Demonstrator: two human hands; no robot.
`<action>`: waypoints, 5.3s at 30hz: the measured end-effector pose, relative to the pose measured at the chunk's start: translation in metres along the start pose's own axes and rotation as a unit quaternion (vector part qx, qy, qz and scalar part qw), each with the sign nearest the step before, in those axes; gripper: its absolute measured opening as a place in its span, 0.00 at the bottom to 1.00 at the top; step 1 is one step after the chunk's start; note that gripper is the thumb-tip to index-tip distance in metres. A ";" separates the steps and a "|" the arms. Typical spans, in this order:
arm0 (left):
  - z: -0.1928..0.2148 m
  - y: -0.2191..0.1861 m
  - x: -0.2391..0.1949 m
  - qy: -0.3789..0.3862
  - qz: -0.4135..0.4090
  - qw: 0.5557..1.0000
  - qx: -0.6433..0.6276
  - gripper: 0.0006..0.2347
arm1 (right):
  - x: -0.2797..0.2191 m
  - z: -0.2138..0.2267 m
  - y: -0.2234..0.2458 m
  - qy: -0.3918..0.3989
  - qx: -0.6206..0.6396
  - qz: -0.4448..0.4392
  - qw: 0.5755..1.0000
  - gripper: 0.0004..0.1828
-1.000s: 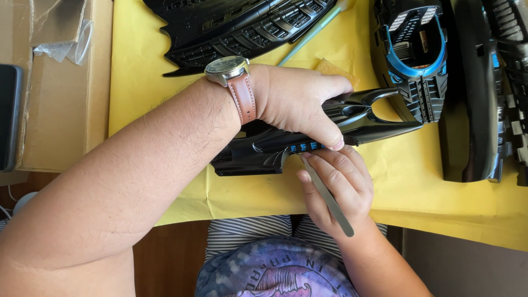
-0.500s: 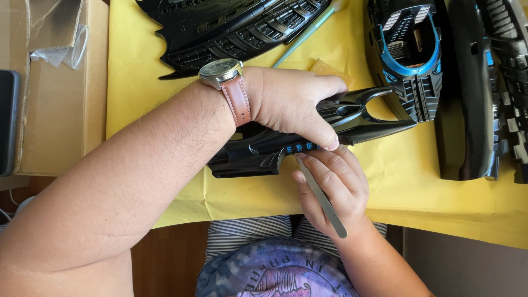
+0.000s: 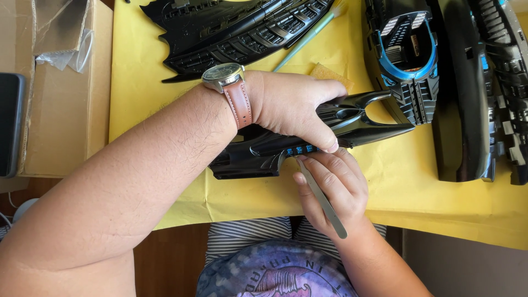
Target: Applying small blue decals to a black plastic model part using tweezers for precision placement
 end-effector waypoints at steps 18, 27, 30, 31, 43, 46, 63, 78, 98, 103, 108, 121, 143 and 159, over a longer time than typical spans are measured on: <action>0.023 -0.028 -0.050 -0.054 0.031 0.991 0.123 0.32 | -0.049 0.034 -0.059 -0.217 0.343 -0.162 0.900 0.23; 0.062 -0.014 -0.099 -0.242 0.084 0.940 0.225 0.35 | -0.065 0.025 -0.076 -0.284 0.435 -0.263 0.813 0.19; 0.073 -0.002 -0.110 -0.303 0.095 0.916 0.245 0.41 | -0.078 0.016 -0.086 -0.249 0.410 -0.379 0.792 0.16; 0.074 -0.005 -0.117 -0.307 0.095 0.914 0.246 0.41 | -0.078 0.017 -0.083 -0.248 0.411 -0.375 0.793 0.16; 0.105 -0.022 -0.187 -0.400 0.091 0.895 0.173 0.28 | -0.048 -0.195 -0.023 0.072 0.658 -0.531 0.530 0.17; 0.101 -0.008 -0.201 -0.401 0.128 0.896 0.142 0.32 | -0.033 -0.184 -0.060 0.019 0.548 -0.572 0.610 0.15; 0.008 0.010 -0.083 -0.195 0.032 0.963 0.184 0.43 | -0.070 0.024 -0.101 -0.118 0.304 -0.404 0.855 0.13; -0.015 -0.001 -0.071 -0.311 -0.065 0.908 0.274 0.31 | -0.089 0.059 -0.122 -0.215 0.463 -0.353 0.784 0.10; -0.091 0.098 -0.247 -0.725 -0.194 0.661 -0.013 0.10 | -0.073 0.060 -0.104 -0.195 0.437 -0.446 0.756 0.09; -0.089 0.111 -0.247 -0.735 -0.187 0.647 -0.079 0.08 | -0.071 0.063 -0.105 -0.229 0.439 -0.454 0.741 0.15; -0.087 0.113 -0.238 -0.701 -0.155 0.692 -0.079 0.06 | -0.072 0.075 -0.103 -0.321 0.413 -0.430 0.735 0.18; -0.128 -0.006 -0.144 -0.602 -0.263 0.753 0.050 0.02 | -0.101 0.070 -0.136 -0.290 0.414 -0.364 0.782 0.29; -0.095 -0.054 -0.092 -0.713 -0.183 0.644 0.208 0.15 | -0.093 0.083 -0.121 -0.323 0.390 -0.392 0.768 0.08; -0.100 -0.026 -0.120 -0.668 -0.147 0.709 0.169 0.03 | -0.089 0.076 -0.115 -0.289 0.456 -0.371 0.756 0.05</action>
Point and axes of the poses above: each hand's wrist, its own x-axis towards the middle knuckle, its own z-axis out of the back of the hand, y = z × x, the point moved 9 cm from there along x, towards the middle knuckle, and after that the axes turned 7 degrees about z, right-handed, at the moved point
